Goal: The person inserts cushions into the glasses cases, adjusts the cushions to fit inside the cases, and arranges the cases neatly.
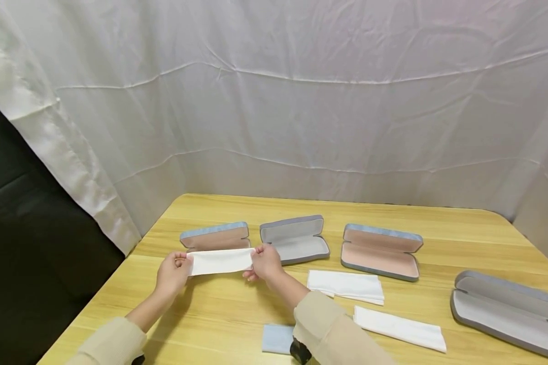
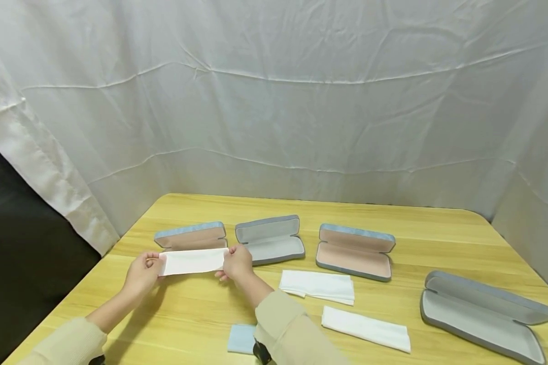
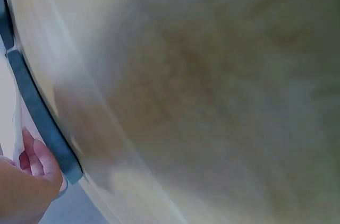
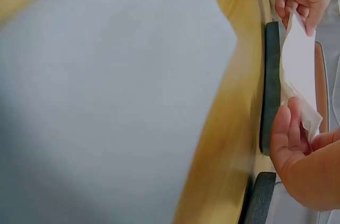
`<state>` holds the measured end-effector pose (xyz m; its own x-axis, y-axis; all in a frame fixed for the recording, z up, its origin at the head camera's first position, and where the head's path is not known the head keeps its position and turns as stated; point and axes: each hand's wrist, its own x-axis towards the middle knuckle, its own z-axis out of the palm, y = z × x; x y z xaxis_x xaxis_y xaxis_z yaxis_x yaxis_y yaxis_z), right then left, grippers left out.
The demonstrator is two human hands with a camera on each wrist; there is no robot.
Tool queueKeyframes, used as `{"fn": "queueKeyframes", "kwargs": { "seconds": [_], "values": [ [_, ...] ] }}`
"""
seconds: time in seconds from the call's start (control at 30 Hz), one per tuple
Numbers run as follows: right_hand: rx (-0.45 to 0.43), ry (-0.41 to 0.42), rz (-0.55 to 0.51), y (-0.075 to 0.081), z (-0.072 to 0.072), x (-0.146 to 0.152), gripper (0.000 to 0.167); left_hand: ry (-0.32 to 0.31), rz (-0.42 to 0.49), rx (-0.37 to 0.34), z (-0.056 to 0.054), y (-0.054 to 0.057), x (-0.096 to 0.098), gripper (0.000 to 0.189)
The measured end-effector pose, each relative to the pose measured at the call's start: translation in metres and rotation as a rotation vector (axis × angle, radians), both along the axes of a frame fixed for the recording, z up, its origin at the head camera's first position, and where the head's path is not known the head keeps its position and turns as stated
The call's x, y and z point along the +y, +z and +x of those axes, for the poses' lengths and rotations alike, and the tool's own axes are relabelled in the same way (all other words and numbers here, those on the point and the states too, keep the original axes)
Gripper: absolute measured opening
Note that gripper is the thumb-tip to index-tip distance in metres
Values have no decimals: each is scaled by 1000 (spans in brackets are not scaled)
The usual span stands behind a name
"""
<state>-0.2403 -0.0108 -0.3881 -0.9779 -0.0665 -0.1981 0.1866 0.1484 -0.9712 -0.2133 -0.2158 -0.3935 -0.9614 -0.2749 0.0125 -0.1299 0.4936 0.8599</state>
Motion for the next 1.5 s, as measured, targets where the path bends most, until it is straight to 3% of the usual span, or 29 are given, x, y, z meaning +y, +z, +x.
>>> {"fn": "queueKeyframes", "kwargs": {
  "seconds": [0.27, 0.6, 1.07, 1.23, 1.5],
  "values": [
    [-17, -40, -99, 3, -17, -16, 3, 70, 37, 40, -11, 1, -6, 26],
    [-7, -64, -87, 3, -33, -17, 5, 143, 48, 28, -25, -1, -3, 27],
    [19, -149, -109, -9, -38, -27, 6, 193, 16, -14, -34, -3, 2, 24],
    [34, -186, -87, -11, -39, -29, 5, 205, -65, -52, -35, 0, 5, 23],
    [23, -156, -14, -9, -36, -31, 7, 193, -134, -96, -33, 5, 4, 20]
  ]
}}
